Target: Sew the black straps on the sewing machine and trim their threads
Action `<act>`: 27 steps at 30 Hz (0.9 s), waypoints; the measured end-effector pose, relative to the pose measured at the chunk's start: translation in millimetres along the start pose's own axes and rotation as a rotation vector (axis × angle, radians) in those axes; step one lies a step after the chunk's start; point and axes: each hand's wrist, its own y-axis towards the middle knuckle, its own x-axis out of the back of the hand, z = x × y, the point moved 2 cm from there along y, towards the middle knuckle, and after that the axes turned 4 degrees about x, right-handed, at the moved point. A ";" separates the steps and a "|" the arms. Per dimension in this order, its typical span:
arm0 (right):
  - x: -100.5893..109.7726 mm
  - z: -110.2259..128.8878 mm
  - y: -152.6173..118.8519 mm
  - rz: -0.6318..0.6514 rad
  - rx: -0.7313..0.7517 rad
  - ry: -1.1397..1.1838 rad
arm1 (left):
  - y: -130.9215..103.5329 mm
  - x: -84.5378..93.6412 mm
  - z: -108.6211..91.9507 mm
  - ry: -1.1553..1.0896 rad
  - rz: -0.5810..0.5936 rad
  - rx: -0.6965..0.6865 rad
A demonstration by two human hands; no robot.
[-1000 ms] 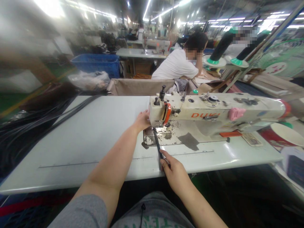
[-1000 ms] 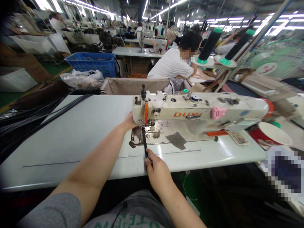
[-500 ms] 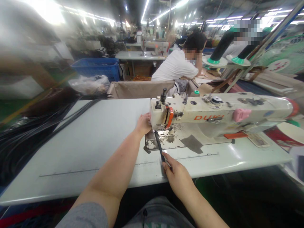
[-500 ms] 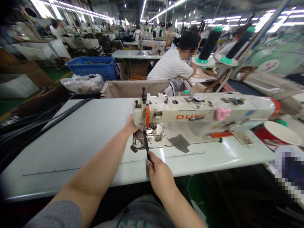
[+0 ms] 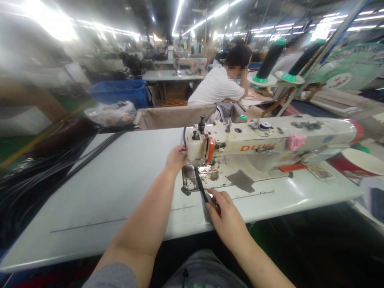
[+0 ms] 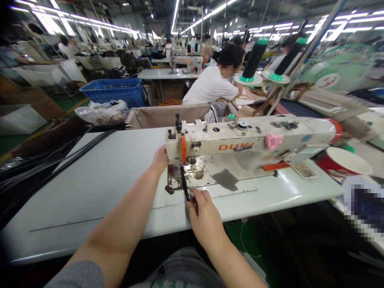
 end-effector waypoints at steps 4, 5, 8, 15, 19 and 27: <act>4.1 6.1 0.3 -0.103 0.066 0.094 | -5.5 4.2 1.6 -0.187 -0.040 0.054; 4.7 8.6 1.4 -0.115 0.083 0.120 | -8.4 5.5 1.4 -0.237 -0.048 0.068; 3.7 17.5 5.7 -0.095 0.130 0.198 | -22.6 13.1 0.3 -0.370 -0.081 0.103; -25.1 26.8 23.6 0.200 -0.101 0.525 | -78.2 49.8 -2.5 -0.516 -0.187 0.111; -48.3 27.3 41.9 0.271 -0.222 0.746 | -110.9 67.1 -1.0 -0.527 -0.233 0.036; -87.7 34.2 64.7 0.372 -0.269 0.809 | -171.7 85.7 12.2 -0.335 -0.309 -0.054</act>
